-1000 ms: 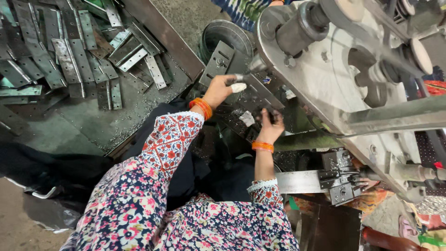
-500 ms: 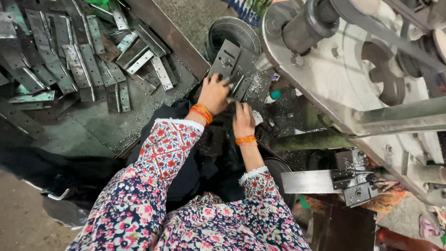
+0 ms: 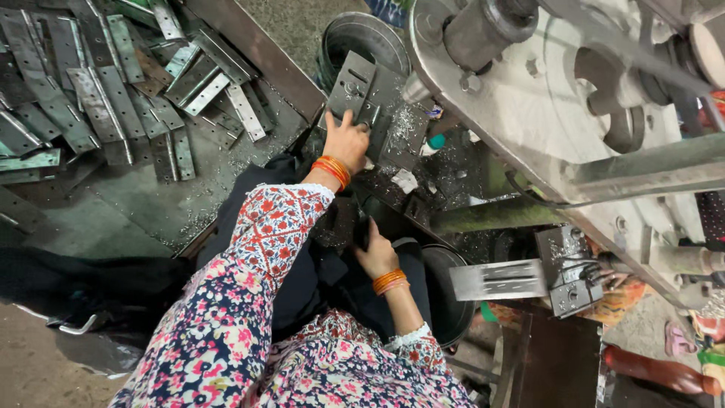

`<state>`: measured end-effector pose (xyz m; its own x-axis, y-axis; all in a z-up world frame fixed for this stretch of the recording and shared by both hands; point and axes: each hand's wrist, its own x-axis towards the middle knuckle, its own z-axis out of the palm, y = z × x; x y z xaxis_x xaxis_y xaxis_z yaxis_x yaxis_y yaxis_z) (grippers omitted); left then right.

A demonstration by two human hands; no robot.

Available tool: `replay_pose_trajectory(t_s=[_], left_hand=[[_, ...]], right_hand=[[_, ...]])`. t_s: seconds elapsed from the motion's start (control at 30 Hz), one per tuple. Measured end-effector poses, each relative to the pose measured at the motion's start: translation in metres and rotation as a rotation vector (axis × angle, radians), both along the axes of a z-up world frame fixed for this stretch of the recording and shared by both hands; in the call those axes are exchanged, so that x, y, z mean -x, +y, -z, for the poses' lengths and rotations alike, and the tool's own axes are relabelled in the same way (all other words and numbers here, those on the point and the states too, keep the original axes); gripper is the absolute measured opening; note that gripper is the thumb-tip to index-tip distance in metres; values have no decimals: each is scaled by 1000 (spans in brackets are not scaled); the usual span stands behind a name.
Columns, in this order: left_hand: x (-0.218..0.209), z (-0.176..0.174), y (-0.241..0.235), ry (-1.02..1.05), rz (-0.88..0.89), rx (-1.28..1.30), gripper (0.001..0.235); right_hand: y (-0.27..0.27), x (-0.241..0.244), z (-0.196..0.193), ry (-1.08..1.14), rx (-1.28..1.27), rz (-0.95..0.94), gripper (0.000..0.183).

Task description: The person places metal brackets into a industrial machine to have holes drilled, one by one, and then moves the processed brackets aside.

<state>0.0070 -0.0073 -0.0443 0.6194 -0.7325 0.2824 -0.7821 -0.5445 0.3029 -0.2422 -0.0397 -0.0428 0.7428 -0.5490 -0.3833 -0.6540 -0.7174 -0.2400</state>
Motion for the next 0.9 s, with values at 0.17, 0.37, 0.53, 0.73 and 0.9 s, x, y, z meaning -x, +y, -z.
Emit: replay_pose_trajectory(t_s=[0.17,0.37,0.53,0.73,0.9], left_hand=[[-10,4,-5,10,22,-1,34],[-14,3,-8,60,32,-25,32],[-10,0,-6,25,32,31,32],[18,-8,13,-119,15,20,36],[11,-11,10,-70,-2,-64,31]], right_hand=[[-16,-12,-22,-44,51,-41,79],[-28,-7,20,18,121,-59,82],[-6,40,153,-81,189,6,87],[-15,51,175,-253,84,18,79],[-25,25,96,-211,102,-45,81]])
